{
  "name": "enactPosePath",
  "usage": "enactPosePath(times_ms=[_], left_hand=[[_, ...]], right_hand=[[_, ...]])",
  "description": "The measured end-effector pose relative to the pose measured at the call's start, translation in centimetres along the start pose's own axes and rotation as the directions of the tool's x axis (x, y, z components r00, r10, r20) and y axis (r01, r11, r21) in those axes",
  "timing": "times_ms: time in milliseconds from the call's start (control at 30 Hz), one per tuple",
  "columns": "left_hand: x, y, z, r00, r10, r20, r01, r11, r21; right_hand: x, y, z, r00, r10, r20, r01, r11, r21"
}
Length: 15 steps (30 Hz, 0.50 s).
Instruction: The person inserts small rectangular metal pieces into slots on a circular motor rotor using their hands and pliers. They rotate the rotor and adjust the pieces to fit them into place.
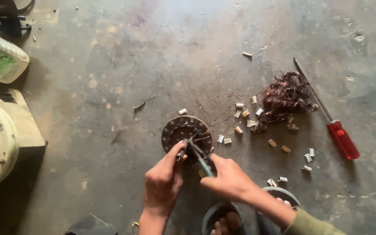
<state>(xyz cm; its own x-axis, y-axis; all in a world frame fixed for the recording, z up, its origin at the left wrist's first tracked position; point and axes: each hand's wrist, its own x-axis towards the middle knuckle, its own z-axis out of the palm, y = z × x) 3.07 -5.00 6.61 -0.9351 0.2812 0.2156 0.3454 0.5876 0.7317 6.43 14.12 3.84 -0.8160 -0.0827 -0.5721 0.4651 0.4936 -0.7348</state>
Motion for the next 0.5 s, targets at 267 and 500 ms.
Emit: enactPosePath(times_ms=[267, 500], left_hand=[[4.3, 0.7, 2.2, 0.988, 0.15, 0.043, -0.152, 0.988, 0.025], [4.1, -1.2, 1.8, 0.999, 0.0, 0.051, -0.002, 0.999, 0.046]], right_hand=[[0.7, 3.4, -2.8, 0.741, -0.038, 0.67, -0.642, 0.251, 0.725], [-0.5, -0.8, -0.9, 0.987, 0.032, -0.159, -0.086, 0.935, -0.345]])
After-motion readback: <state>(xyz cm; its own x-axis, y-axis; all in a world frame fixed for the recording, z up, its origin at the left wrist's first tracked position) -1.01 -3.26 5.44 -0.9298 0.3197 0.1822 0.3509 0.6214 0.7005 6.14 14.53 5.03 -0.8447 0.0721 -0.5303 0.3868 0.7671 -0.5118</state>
